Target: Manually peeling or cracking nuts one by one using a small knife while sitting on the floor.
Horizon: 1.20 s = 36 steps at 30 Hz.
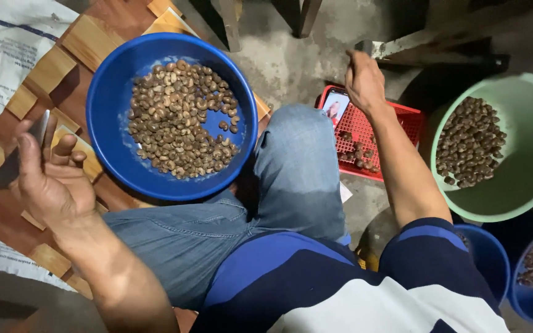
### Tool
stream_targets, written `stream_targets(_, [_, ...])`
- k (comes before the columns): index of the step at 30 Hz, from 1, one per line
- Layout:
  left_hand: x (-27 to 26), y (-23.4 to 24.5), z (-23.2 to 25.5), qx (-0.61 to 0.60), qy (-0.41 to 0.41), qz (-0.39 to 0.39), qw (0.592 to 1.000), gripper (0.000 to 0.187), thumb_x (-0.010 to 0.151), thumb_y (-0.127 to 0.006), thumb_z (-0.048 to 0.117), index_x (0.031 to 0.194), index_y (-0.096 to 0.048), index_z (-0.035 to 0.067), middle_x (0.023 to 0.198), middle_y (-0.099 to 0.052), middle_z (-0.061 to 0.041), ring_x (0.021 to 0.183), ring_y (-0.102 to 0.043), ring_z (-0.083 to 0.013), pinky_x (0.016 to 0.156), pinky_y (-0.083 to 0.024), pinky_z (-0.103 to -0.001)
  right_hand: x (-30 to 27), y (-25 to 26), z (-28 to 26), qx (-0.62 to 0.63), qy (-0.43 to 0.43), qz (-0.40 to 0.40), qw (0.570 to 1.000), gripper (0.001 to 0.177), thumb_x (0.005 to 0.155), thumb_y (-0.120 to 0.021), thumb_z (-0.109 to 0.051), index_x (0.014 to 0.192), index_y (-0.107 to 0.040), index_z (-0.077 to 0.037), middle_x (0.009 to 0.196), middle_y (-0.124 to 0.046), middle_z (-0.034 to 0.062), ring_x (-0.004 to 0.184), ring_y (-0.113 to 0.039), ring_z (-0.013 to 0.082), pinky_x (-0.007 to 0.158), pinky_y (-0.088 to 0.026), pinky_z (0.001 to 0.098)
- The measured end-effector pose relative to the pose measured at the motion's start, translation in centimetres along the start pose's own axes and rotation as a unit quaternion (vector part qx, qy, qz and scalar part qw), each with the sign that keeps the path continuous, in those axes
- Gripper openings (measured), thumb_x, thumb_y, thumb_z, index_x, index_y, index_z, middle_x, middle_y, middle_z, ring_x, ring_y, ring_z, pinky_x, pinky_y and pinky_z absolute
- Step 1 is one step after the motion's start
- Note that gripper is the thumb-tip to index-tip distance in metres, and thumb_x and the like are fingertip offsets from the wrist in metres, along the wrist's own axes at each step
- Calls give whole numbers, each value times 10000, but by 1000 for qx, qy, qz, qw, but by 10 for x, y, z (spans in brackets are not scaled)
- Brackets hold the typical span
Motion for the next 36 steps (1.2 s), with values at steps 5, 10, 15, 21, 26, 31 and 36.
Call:
stream_targets(5, [-1,-1,3,-2,-2,17,1000,313,1018,-708,299,1298,-694,160,1163,-797,-20,918,-774,-115,714,-523,-184,50,53,-84,49,99,35,993,340,970,-559,5,1305,-612,34,1050,-665,202,880,-648,362,791,-520,429])
stream_targets(10, [0,-4,2,-20,3,-1,1000,310,1031,-696,309,1311,-672,177,1222,-791,-34,938,-770,-107,711,-510,-173,93,87,-197,94,198,55,974,159,1001,-653,-26,1154,-655,15,926,-689,186,689,-609,337,624,-492,440])
stream_targets(15, [-2,6,-2,-63,29,16,997,272,1020,-679,276,1272,-690,177,1182,-769,10,970,-749,-145,754,-502,-234,119,36,-291,73,347,-3,935,152,1006,-642,-123,1095,-717,-24,852,-735,150,569,-635,340,489,-513,422])
stream_targets(21, [-7,6,7,-128,22,40,991,250,983,-698,176,1197,-707,48,1082,-766,-120,780,-737,-197,606,-535,-236,100,-134,-289,10,274,-136,952,473,875,-665,-149,1326,-571,-40,1049,-696,231,776,-685,489,626,-534,576])
stream_targets(26, [-6,2,11,-120,-4,-44,992,266,1069,-632,217,1299,-634,84,1180,-771,-130,830,-755,-177,619,-543,-206,18,-277,-221,-131,223,-337,905,281,919,-549,-178,1119,-654,-11,892,-745,253,768,-727,458,646,-574,553])
stream_targets(31, [-10,-11,20,-78,-14,-33,996,295,1057,-647,245,1291,-635,66,1155,-761,-121,800,-754,-173,611,-561,-185,-48,-351,-184,-217,282,-267,895,272,985,-479,-208,1163,-668,-125,1109,-702,161,794,-712,347,619,-520,504])
stream_targets(36, [-8,-23,12,-56,-11,-62,996,252,1109,-578,194,1315,-606,50,1198,-726,-150,810,-738,-183,629,-544,-184,-77,-358,-191,-248,223,-261,906,353,986,-454,-200,1291,-624,-143,1062,-685,154,901,-587,339,755,-397,496])
Point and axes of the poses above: each hand's wrist, its own x-axis towards the middle knuckle, its own y-axis out of the back of the hand, z = x × y, the point moved 8 cm from there along x, towards the middle knuckle
